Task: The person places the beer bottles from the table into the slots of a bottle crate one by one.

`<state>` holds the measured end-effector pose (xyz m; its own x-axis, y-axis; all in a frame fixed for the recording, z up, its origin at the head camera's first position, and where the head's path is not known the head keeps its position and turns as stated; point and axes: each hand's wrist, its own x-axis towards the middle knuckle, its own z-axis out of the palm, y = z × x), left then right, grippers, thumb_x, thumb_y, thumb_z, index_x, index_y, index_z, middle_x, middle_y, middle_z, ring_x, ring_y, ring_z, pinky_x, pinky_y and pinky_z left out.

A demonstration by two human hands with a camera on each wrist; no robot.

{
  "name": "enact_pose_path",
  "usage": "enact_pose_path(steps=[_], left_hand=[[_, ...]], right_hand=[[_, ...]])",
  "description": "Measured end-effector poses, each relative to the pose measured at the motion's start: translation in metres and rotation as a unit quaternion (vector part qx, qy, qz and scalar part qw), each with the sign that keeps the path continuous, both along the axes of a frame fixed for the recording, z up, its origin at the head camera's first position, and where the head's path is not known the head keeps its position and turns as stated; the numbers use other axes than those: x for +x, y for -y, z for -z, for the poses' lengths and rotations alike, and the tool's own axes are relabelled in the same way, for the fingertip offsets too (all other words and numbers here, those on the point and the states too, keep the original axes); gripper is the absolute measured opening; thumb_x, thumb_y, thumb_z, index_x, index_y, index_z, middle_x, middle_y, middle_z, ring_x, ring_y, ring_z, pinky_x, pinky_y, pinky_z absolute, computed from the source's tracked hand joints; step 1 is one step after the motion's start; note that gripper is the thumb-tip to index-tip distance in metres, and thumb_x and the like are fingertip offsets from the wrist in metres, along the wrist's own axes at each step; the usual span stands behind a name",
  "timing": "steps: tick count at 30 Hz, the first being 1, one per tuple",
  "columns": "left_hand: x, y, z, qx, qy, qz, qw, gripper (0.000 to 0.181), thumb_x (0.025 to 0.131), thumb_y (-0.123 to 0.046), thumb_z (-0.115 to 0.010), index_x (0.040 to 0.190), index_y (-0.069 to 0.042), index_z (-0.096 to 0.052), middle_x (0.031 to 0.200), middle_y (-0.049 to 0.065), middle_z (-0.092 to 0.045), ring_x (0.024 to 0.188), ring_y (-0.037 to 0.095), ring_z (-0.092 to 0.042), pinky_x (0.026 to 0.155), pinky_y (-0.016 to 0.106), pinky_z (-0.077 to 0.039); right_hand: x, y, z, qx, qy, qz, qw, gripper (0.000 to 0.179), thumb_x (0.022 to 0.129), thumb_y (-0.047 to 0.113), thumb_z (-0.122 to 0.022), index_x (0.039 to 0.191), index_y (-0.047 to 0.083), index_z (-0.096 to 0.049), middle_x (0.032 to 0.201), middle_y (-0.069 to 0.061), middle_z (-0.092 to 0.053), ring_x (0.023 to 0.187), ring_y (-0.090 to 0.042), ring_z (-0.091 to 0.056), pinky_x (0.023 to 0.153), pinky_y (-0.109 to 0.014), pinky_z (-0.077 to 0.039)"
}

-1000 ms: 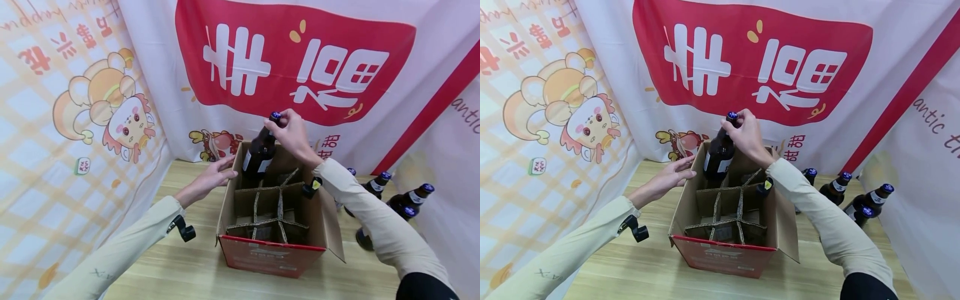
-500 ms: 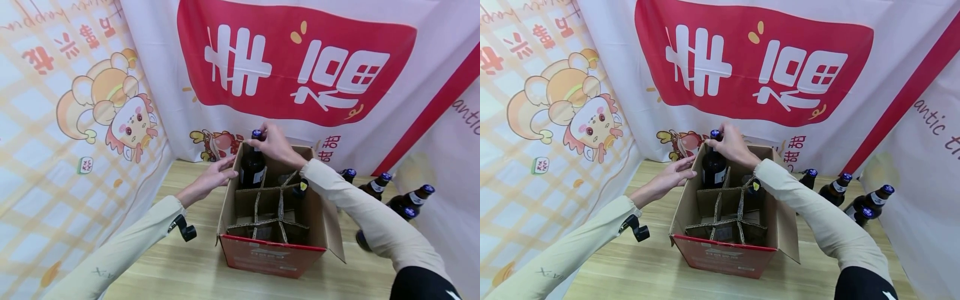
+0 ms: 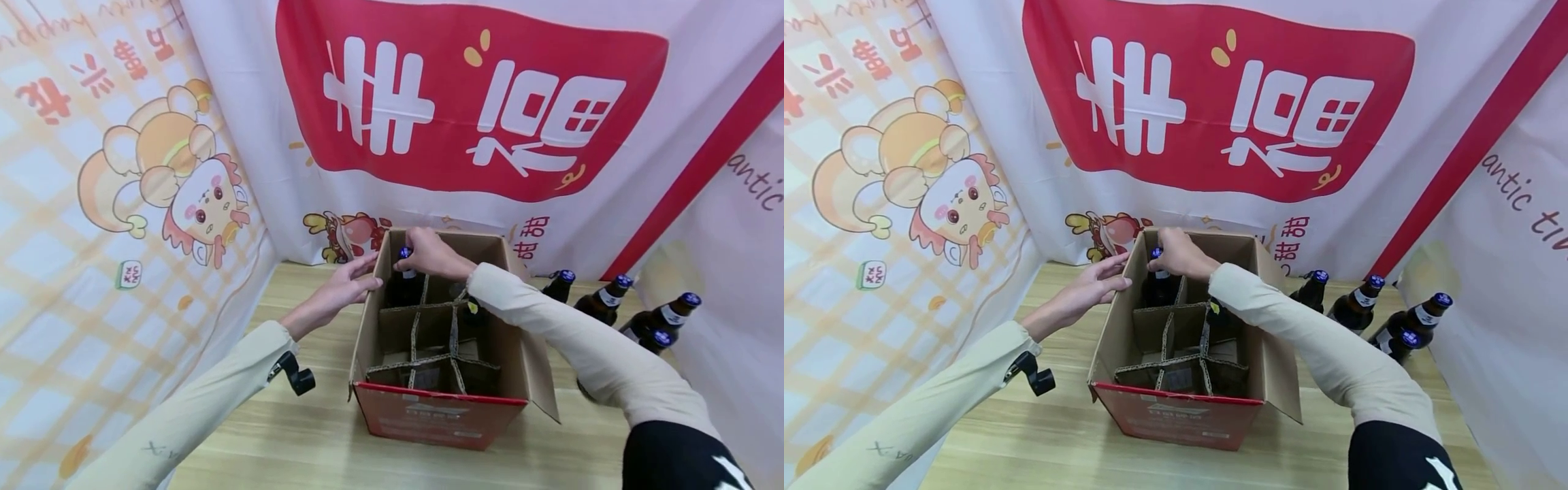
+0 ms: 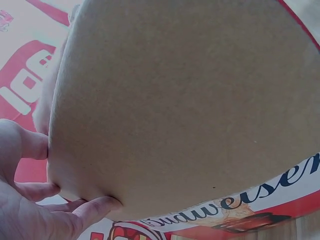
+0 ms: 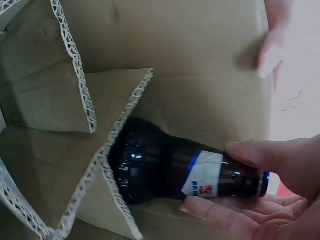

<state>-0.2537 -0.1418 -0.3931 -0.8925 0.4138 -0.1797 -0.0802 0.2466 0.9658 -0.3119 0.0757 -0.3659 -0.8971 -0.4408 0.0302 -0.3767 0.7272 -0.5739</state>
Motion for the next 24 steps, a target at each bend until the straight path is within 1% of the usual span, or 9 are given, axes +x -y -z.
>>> enact_pose_path(steps=[4,7,8,11,13,15,19,22,24], left_hand=[[0.0,0.0,0.001,0.003,0.001,0.001,1.0,0.071,0.106,-0.017,-0.058,0.168,-0.015,-0.024,0.171,0.018,-0.027,0.151,0.042,-0.038,0.119,0.061,-0.041],[0.001,-0.001,0.001,0.002,-0.001,-0.001,1.0,0.07,0.106,-0.016,-0.058,0.167,-0.015,-0.025,0.17,0.018,-0.028,0.151,0.041,-0.038,0.118,0.061,-0.041],[0.001,-0.002,0.001,0.002,-0.003,-0.002,1.0,0.07,0.105,-0.016,-0.058,0.167,-0.016,-0.025,0.17,0.018,-0.029,0.151,0.041,-0.038,0.118,0.061,-0.041],[0.001,-0.004,0.001,-0.002,-0.008,-0.003,1.0,0.071,0.105,-0.016,-0.059,0.167,-0.016,-0.026,0.17,0.018,-0.029,0.151,0.041,-0.038,0.118,0.061,-0.042],[0.0,-0.005,0.001,-0.002,-0.011,-0.005,0.9999,0.071,0.104,-0.016,-0.059,0.167,-0.015,-0.026,0.17,0.018,-0.029,0.151,0.042,-0.038,0.118,0.061,-0.042],[0.0,-0.005,0.001,-0.002,-0.011,-0.007,0.9999,0.071,0.104,-0.015,-0.059,0.167,-0.015,-0.026,0.17,0.019,-0.03,0.15,0.042,-0.039,0.118,0.061,-0.042],[-0.001,-0.003,0.002,-0.004,-0.006,-0.013,0.9999,0.072,0.104,-0.016,-0.06,0.167,-0.015,-0.026,0.169,0.019,-0.03,0.15,0.042,-0.039,0.118,0.06,-0.043],[-0.001,-0.002,0.002,-0.007,-0.005,-0.012,0.9999,0.072,0.104,-0.018,-0.06,0.167,-0.016,-0.026,0.17,0.019,-0.029,0.15,0.042,-0.039,0.118,0.06,-0.043],[0.0,-0.002,0.002,-0.007,-0.006,-0.011,0.9999,0.071,0.105,-0.018,-0.06,0.167,-0.016,-0.026,0.17,0.018,-0.029,0.15,0.042,-0.039,0.118,0.06,-0.042]], right_hand=[[-0.003,0.005,0.013,0.028,0.03,-0.004,0.9992,0.042,0.087,0.013,-0.086,0.075,0.008,-0.046,0.063,-0.002,-0.047,0.055,-0.013,-0.049,0.052,-0.023,-0.039],[-0.005,0.006,0.018,0.057,0.058,-0.013,0.9966,0.041,0.087,0.014,-0.086,0.073,0.009,-0.048,0.061,0.001,-0.05,0.054,-0.012,-0.056,0.051,-0.023,-0.046],[-0.006,0.006,0.017,0.067,0.07,-0.017,0.9951,0.038,0.087,0.014,-0.086,0.074,0.009,-0.05,0.062,0.0,-0.053,0.056,-0.014,-0.061,0.053,-0.025,-0.051],[-0.009,0.003,0.007,0.073,0.113,-0.028,0.9905,0.027,0.089,0.014,-0.084,0.083,0.004,-0.06,0.073,-0.006,-0.066,0.068,-0.024,-0.071,0.066,-0.035,-0.063],[-0.011,-0.001,-0.003,0.071,0.134,-0.036,0.9879,0.022,0.091,0.015,-0.082,0.089,0.002,-0.065,0.083,-0.012,-0.071,0.074,-0.028,-0.073,0.072,-0.038,-0.065],[-0.014,-0.005,-0.014,0.065,0.145,-0.045,0.9862,0.018,0.094,0.015,-0.08,0.094,0.002,-0.067,0.09,-0.016,-0.072,0.076,-0.029,-0.072,0.072,-0.036,-0.064],[-0.014,-0.013,-0.032,0.064,0.141,-0.072,0.9853,0.017,0.098,0.018,-0.075,0.1,0.002,-0.069,0.097,-0.02,-0.072,0.081,-0.032,-0.071,0.071,-0.032,-0.063],[-0.01,-0.019,-0.042,0.048,0.135,-0.08,0.9864,0.02,0.101,0.018,-0.07,0.107,-0.001,-0.07,0.104,-0.023,-0.073,0.094,-0.039,-0.073,0.08,-0.037,-0.065],[-0.008,-0.024,-0.046,0.028,0.133,-0.081,0.9875,0.022,0.104,0.014,-0.066,0.112,-0.006,-0.07,0.109,-0.027,-0.072,0.1,-0.042,-0.073,0.085,-0.041,-0.065]])
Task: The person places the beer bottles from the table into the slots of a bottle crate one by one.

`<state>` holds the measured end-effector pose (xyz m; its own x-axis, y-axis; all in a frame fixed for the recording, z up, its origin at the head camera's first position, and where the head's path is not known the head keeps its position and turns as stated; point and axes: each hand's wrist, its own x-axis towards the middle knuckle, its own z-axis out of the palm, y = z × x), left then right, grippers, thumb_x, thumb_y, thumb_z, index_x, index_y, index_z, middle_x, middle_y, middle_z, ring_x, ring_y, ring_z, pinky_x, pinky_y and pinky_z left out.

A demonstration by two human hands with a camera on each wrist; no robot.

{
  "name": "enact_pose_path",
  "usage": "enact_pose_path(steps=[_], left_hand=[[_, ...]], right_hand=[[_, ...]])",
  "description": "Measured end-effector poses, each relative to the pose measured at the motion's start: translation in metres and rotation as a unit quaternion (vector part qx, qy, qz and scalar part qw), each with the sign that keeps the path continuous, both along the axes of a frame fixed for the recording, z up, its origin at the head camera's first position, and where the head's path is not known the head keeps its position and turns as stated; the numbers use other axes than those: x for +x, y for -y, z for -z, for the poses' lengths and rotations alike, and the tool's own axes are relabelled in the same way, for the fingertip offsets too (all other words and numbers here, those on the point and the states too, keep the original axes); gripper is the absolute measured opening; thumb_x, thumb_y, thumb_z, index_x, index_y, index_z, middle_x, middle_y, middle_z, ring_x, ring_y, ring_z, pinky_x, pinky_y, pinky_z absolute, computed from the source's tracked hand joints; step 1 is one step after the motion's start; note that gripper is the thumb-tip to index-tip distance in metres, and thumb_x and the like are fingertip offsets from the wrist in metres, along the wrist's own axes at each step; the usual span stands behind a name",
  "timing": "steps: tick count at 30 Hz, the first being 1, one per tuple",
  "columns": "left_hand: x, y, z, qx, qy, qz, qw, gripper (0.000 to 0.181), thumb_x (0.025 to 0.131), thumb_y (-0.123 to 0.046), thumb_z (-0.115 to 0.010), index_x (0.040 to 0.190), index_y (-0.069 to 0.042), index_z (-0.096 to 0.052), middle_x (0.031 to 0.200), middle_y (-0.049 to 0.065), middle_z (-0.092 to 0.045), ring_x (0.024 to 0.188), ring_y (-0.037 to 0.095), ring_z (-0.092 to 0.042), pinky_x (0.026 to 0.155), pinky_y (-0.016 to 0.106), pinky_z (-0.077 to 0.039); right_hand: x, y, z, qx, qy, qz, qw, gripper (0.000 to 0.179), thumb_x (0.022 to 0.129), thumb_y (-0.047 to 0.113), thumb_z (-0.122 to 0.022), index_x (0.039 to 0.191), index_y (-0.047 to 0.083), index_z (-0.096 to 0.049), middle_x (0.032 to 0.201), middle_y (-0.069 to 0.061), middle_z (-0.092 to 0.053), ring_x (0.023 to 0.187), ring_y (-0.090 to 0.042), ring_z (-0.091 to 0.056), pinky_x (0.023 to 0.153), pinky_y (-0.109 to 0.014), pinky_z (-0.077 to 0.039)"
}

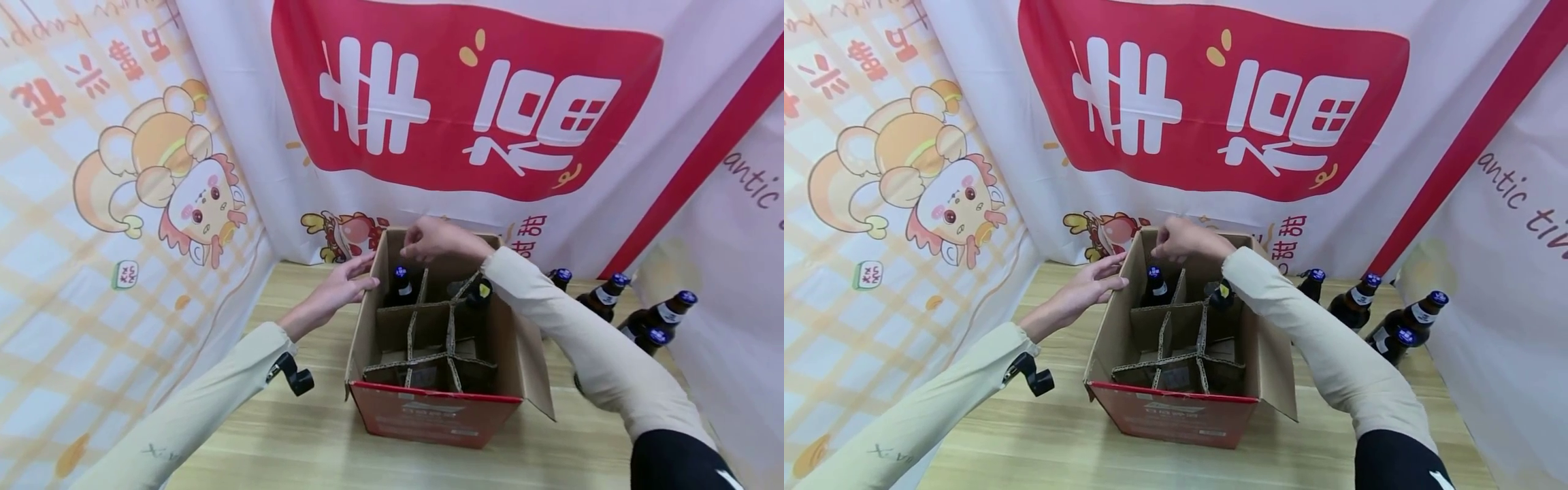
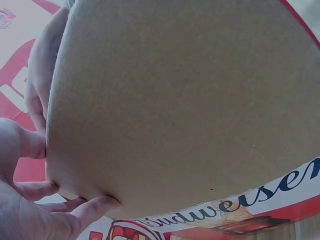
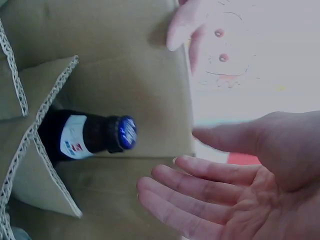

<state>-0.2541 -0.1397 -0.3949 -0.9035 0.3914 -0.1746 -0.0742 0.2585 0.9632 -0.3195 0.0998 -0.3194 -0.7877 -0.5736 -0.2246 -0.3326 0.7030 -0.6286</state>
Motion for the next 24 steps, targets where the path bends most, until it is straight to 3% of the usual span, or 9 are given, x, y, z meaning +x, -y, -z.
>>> enact_pose_path(steps=[6,12,17,24], left_hand=[[0.0,0.0,0.002,0.008,-0.007,0.002,0.9999,0.072,0.104,-0.017,-0.06,0.167,-0.014,-0.025,0.17,0.019,-0.028,0.15,0.043,-0.039,0.117,0.062,-0.043],[0.001,0.002,0.002,0.009,-0.004,0.002,1.0,0.071,0.105,-0.017,-0.059,0.167,-0.014,-0.025,0.17,0.019,-0.028,0.15,0.043,-0.04,0.117,0.062,-0.042],[0.001,0.004,0.004,0.014,-0.003,0.001,0.9999,0.072,0.105,-0.016,-0.059,0.167,-0.013,-0.024,0.171,0.019,-0.028,0.149,0.042,-0.04,0.118,0.061,-0.042],[0.002,0.002,0.003,0.021,-0.008,0.002,0.9998,0.073,0.104,-0.015,-0.059,0.167,-0.013,-0.024,0.171,0.018,-0.028,0.149,0.041,-0.041,0.118,0.06,-0.042]], right_hand=[[0.007,-0.023,-0.01,-0.041,-0.007,0.018,0.999,0.026,0.108,0.006,-0.053,0.124,-0.011,-0.065,0.124,-0.032,-0.067,0.108,-0.043,-0.071,0.09,-0.043,-0.065],[0.014,-0.046,-0.012,-0.082,-0.022,0.043,0.9954,0.029,0.108,0.004,-0.053,0.13,-0.012,-0.061,0.126,-0.033,-0.066,0.11,-0.045,-0.069,0.092,-0.045,-0.064],[0.022,-0.07,-0.009,-0.105,-0.093,0.078,0.9871,0.025,0.105,0.007,-0.06,0.126,-0.007,-0.065,0.12,-0.029,-0.07,0.104,-0.042,-0.071,0.091,-0.046,-0.064],[0.041,-0.112,-0.003,-0.123,-0.192,0.153,0.9615,0.023,0.104,0.012,-0.064,0.122,0.0,-0.069,0.117,-0.022,-0.074,0.105,-0.038,-0.073,0.096,-0.051,-0.062]])
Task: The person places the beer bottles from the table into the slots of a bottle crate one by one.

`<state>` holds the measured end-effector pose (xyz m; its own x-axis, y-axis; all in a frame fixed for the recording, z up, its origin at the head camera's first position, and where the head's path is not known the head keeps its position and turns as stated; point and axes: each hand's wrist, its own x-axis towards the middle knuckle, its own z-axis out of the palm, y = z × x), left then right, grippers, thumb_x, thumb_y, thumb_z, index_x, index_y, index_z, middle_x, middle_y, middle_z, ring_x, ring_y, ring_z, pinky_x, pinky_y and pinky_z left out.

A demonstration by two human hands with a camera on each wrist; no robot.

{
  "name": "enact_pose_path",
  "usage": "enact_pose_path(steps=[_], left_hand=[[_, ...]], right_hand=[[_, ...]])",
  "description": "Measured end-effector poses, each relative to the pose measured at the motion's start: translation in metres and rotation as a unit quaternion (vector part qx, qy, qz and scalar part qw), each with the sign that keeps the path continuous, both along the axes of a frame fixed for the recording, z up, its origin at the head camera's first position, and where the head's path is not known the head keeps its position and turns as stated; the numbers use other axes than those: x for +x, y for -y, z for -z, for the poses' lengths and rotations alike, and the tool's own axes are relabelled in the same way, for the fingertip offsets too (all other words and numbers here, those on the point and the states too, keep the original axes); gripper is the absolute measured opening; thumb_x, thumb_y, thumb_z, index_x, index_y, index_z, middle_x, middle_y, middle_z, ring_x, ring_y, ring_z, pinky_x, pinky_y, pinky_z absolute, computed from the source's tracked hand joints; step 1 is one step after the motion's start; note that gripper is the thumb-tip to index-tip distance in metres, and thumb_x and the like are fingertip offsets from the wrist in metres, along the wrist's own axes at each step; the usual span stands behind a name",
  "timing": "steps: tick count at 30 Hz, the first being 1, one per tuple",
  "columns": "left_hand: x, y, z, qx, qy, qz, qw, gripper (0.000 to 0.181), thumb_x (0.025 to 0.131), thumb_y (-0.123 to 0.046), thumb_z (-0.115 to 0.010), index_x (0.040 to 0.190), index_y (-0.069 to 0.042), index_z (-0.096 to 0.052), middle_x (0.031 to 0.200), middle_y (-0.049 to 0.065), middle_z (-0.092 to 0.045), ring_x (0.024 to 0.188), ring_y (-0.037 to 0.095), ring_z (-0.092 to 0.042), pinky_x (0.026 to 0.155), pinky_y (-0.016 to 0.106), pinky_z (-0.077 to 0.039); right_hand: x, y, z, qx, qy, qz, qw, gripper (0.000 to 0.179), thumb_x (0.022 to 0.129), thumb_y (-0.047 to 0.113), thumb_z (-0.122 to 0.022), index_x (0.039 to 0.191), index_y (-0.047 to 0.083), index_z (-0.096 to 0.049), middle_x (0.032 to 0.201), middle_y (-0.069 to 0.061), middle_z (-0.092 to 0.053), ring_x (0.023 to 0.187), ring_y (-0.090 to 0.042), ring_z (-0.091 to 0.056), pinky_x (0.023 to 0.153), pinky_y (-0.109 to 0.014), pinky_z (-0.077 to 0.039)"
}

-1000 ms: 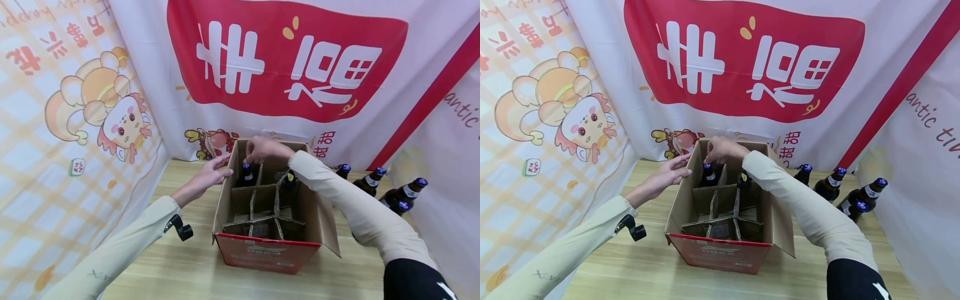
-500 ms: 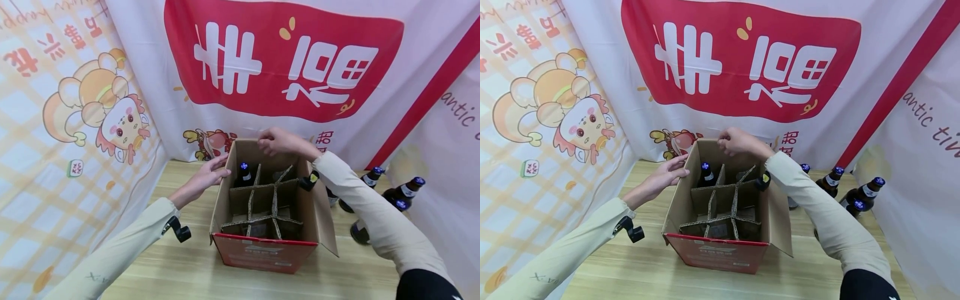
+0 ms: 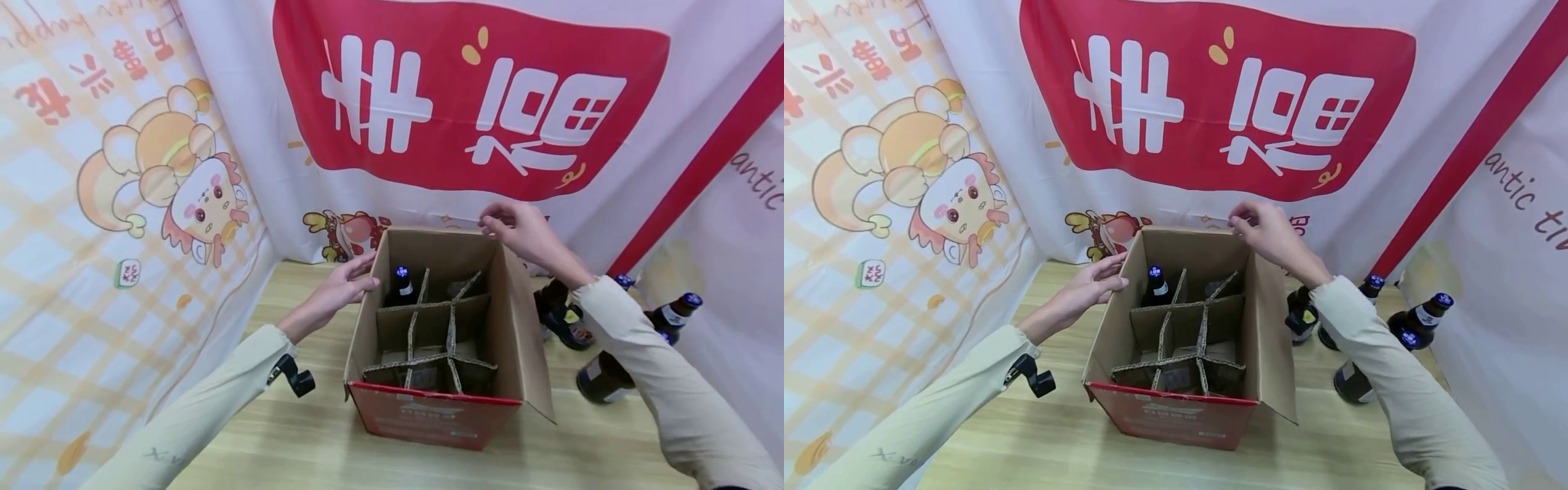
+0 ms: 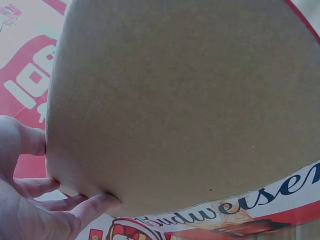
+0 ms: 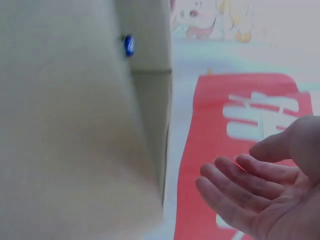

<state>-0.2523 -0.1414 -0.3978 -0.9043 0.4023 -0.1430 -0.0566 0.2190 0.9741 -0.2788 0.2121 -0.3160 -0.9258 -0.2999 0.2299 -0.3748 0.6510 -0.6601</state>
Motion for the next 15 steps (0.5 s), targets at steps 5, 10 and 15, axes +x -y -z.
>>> enact_pose_path(steps=[5,10,15], left_hand=[[-0.001,-0.002,-0.001,-0.002,-0.004,0.002,1.0,0.073,0.104,-0.015,-0.06,0.167,-0.014,-0.024,0.171,0.017,-0.028,0.149,0.041,-0.041,0.118,0.06,-0.042],[-0.002,-0.002,0.0,-0.007,-0.006,0.001,1.0,0.074,0.103,-0.015,-0.061,0.167,-0.015,-0.024,0.17,0.017,-0.029,0.149,0.041,-0.041,0.118,0.06,-0.042],[-0.003,-0.002,0.001,-0.014,-0.005,0.002,0.9999,0.073,0.104,-0.016,-0.06,0.167,-0.014,-0.024,0.17,0.017,-0.03,0.149,0.041,-0.041,0.118,0.059,-0.043]], right_hand=[[0.009,-0.032,0.005,0.032,-0.032,0.052,0.9976,0.026,0.105,0.014,-0.063,0.125,-0.001,-0.067,0.121,-0.024,-0.071,0.111,-0.04,-0.071,0.099,-0.058,-0.058],[0.014,-0.06,0.024,0.041,-0.004,0.086,0.9954,0.03,0.106,0.014,-0.059,0.128,-0.005,-0.063,0.125,-0.029,-0.067,0.117,-0.045,-0.066,0.102,-0.062,-0.055],[0.023,-0.086,0.053,0.046,0.041,0.118,0.9912,0.035,0.11,0.018,-0.052,0.132,-0.009,-0.058,0.129,-0.033,-0.063,0.122,-0.048,-0.06,0.106,-0.066,-0.05]])
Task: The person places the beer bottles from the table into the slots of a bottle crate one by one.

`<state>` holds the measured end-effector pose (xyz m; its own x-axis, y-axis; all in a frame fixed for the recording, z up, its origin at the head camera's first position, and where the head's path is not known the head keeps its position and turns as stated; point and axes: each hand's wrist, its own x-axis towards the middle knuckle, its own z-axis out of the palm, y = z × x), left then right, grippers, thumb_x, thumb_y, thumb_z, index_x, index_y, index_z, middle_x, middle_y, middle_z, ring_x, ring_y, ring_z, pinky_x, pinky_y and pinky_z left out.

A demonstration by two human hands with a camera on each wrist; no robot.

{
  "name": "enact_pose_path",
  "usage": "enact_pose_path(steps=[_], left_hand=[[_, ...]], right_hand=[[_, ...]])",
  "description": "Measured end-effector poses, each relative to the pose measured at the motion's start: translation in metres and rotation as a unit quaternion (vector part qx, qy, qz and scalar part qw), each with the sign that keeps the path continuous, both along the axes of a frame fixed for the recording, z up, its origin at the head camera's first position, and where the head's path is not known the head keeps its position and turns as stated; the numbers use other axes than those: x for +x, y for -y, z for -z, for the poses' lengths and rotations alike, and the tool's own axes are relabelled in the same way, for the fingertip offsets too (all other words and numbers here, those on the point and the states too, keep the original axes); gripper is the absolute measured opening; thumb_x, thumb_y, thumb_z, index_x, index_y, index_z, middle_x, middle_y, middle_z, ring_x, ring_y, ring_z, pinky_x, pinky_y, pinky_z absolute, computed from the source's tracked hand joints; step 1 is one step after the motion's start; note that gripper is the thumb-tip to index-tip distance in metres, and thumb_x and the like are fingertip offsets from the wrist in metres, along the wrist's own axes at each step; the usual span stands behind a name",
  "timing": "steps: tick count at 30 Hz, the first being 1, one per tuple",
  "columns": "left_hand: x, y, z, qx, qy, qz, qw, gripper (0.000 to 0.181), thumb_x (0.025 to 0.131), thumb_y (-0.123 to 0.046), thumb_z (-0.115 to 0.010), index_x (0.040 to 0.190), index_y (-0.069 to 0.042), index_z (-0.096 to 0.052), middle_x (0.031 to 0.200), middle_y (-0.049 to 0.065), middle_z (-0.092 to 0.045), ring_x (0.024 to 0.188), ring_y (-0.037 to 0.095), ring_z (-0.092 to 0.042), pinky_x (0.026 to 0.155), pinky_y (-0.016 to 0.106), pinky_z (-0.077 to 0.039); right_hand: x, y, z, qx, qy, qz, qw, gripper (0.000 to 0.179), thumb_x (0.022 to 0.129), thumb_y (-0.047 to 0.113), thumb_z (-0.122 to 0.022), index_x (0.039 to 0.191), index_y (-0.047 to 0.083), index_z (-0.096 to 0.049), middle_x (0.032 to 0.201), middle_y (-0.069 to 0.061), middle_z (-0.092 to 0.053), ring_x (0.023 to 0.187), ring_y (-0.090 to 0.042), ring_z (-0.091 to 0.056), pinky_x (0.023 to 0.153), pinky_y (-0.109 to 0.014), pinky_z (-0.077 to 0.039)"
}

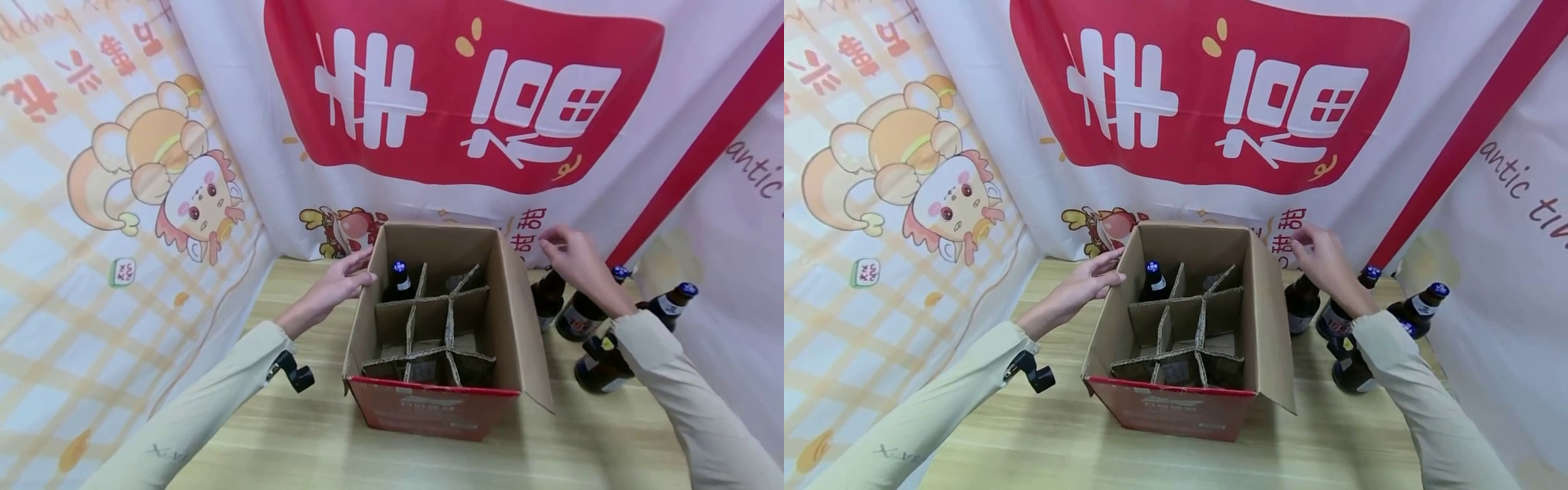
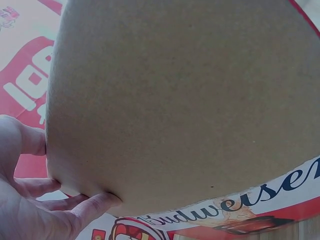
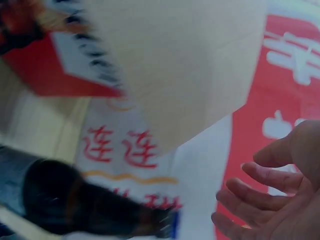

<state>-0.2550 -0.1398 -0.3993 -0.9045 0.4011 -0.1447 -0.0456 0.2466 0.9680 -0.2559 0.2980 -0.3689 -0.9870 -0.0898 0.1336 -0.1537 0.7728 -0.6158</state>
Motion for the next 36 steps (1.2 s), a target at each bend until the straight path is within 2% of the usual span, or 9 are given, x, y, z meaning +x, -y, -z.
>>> enact_pose_path(steps=[7,10,15,21,27,28,31,34,36], left_hand=[[-0.002,0.0,0.002,-0.013,-0.009,-0.005,0.9999,0.072,0.104,-0.017,-0.06,0.167,-0.015,-0.025,0.17,0.016,-0.031,0.148,0.039,-0.043,0.115,0.057,-0.047],[-0.002,0.0,0.002,-0.019,-0.016,-0.009,0.9996,0.072,0.105,-0.017,-0.06,0.167,-0.015,-0.025,0.17,0.015,-0.032,0.148,0.039,-0.043,0.114,0.057,-0.048],[-0.001,-0.002,0.002,-0.017,-0.025,-0.014,0.9995,0.07,0.105,-0.016,-0.059,0.167,-0.015,-0.026,0.169,0.016,-0.034,0.147,0.039,-0.044,0.113,0.058,-0.048],[0.003,-0.003,0.006,-0.014,-0.032,-0.017,0.9993,0.07,0.105,-0.017,-0.058,0.167,-0.019,-0.027,0.168,0.015,-0.034,0.145,0.039,-0.047,0.111,0.054,-0.051],[0.004,0.0,0.007,-0.014,-0.039,-0.013,0.9991,0.071,0.105,-0.019,-0.059,0.167,-0.018,-0.026,0.169,0.017,-0.033,0.146,0.041,-0.045,0.111,0.055,-0.051],[0.004,0.0,0.007,-0.014,-0.041,-0.013,0.999,0.071,0.105,-0.02,-0.059,0.167,-0.018,-0.026,0.169,0.018,-0.032,0.146,0.041,-0.045,0.111,0.055,-0.051],[0.003,0.0,0.007,-0.018,-0.039,-0.015,0.999,0.071,0.105,-0.02,-0.059,0.167,-0.018,-0.026,0.169,0.018,-0.032,0.147,0.041,-0.044,0.112,0.056,-0.05],[0.003,-0.001,0.007,-0.028,-0.033,-0.014,0.999,0.071,0.105,-0.02,-0.059,0.167,-0.018,-0.026,0.17,0.017,-0.031,0.148,0.041,-0.044,0.112,0.055,-0.05],[0.002,-0.001,0.006,-0.032,-0.035,-0.014,0.9988,0.07,0.105,-0.02,-0.059,0.167,-0.017,-0.026,0.169,0.017,-0.031,0.147,0.041,-0.044,0.112,0.056,-0.05]], right_hand=[[0.016,-0.02,0.042,0.01,-0.059,0.025,0.9979,0.026,0.105,0.003,-0.052,0.125,-0.01,-0.064,0.128,-0.034,-0.064,0.118,-0.05,-0.06,0.098,-0.069,-0.05],[0.02,-0.022,0.061,-0.002,-0.071,0.052,0.9961,0.034,0.103,-0.001,-0.055,0.136,-0.009,-0.058,0.138,-0.035,-0.059,0.124,-0.053,-0.056,0.102,-0.07,-0.046],[0.018,-0.023,0.091,-0.05,-0.062,0.115,0.9902,0.051,0.104,0.009,-0.063,0.149,-0.004,-0.044,0.148,-0.037,-0.05,0.131,-0.059,-0.052,0.105,-0.071,-0.047],[0.014,-0.028,0.118,-0.139,-0.095,0.148,0.9746,0.035,0.101,0.014,-0.07,0.13,-0.002,-0.06,0.132,-0.027,-0.066,0.131,-0.046,-0.059,0.11,-0.062,-0.049],[0.012,-0.027,0.131,-0.146,-0.127,0.153,0.969,0.036,0.101,0.02,-0.072,0.127,-0.004,-0.065,0.13,-0.026,-0.069,0.128,-0.045,-0.062,0.109,-0.056,-0.05],[0.012,-0.027,0.131,-0.143,-0.129,0.154,0.9692,0.037,0.101,0.021,-0.072,0.128,-0.003,-0.065,0.13,-0.026,-0.069,0.128,-0.044,-0.062,0.109,-0.054,-0.051],[0.011,-0.027,0.132,-0.135,-0.132,0.165,0.968,0.035,0.101,0.024,-0.072,0.126,0.0,-0.067,0.126,-0.022,-0.072,0.122,-0.034,-0.067,0.104,-0.03,-0.056],[0.009,-0.026,0.135,-0.135,-0.141,0.186,0.963,0.031,0.099,0.022,-0.074,0.122,0.001,-0.07,0.118,-0.02,-0.076,0.106,-0.007,-0.071,0.087,-0.007,-0.05],[0.007,-0.024,0.136,-0.148,-0.152,0.192,0.9582,0.03,0.098,0.02,-0.076,0.12,0.0,-0.072,0.113,-0.02,-0.077,0.095,0.009,-0.064,0.081,-0.002,-0.045]])
